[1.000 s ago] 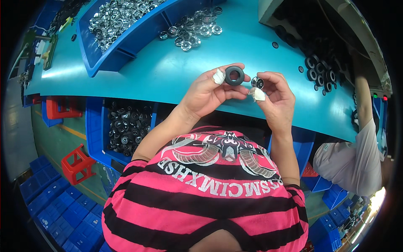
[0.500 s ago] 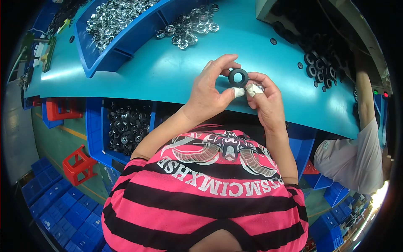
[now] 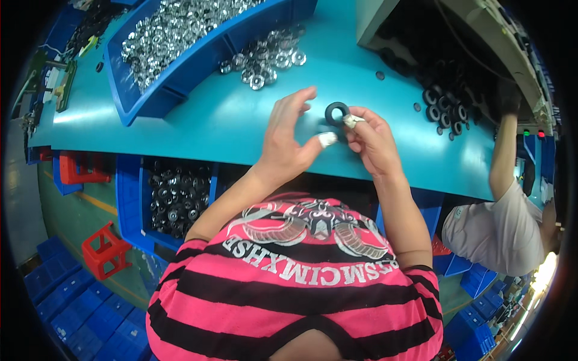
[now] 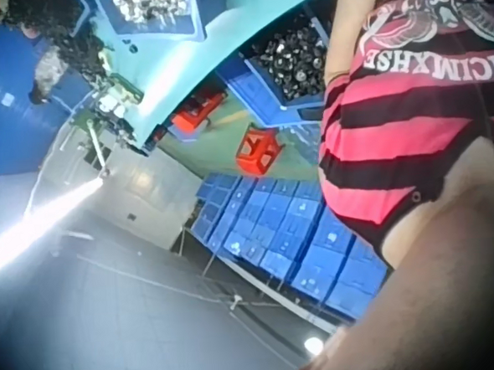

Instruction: Assembling small black and white mechanical components at a factory workbench.

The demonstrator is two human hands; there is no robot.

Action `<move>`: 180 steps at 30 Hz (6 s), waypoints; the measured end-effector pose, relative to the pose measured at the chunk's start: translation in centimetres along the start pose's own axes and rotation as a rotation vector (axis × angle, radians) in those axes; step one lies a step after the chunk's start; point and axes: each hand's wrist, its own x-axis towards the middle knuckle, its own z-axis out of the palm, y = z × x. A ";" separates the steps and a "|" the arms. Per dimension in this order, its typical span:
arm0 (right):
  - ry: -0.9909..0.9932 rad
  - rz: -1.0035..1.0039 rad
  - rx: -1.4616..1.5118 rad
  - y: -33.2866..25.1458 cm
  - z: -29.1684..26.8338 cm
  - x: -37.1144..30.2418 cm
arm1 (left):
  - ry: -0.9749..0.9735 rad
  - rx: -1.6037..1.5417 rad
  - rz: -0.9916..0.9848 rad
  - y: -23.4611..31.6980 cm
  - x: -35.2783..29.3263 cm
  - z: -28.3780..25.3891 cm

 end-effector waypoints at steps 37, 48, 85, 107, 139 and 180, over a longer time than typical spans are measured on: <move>0.616 -0.354 -1.874 -13.5 -8.4 18.1 | -0.134 0.156 -0.043 -2.1 -0.3 -1.8; 0.281 -0.665 -1.591 -5.9 -1.8 9.1 | -0.146 0.131 -0.028 -2.0 0.0 -1.4; -0.322 -0.031 -0.461 -3.3 1.8 7.3 | 0.055 -0.171 -0.239 -2.2 -0.7 -1.9; -0.121 -0.011 -0.238 1.4 -0.1 -3.2 | -0.273 -0.579 -0.475 -0.1 -1.9 0.4; 0.018 -0.257 0.147 1.6 -1.0 -2.8 | -0.427 -1.668 -0.668 -3.5 -1.5 0.9; -0.115 -0.401 -0.074 0.9 0.8 -3.6 | -0.366 -1.368 -0.607 -2.2 -1.3 0.8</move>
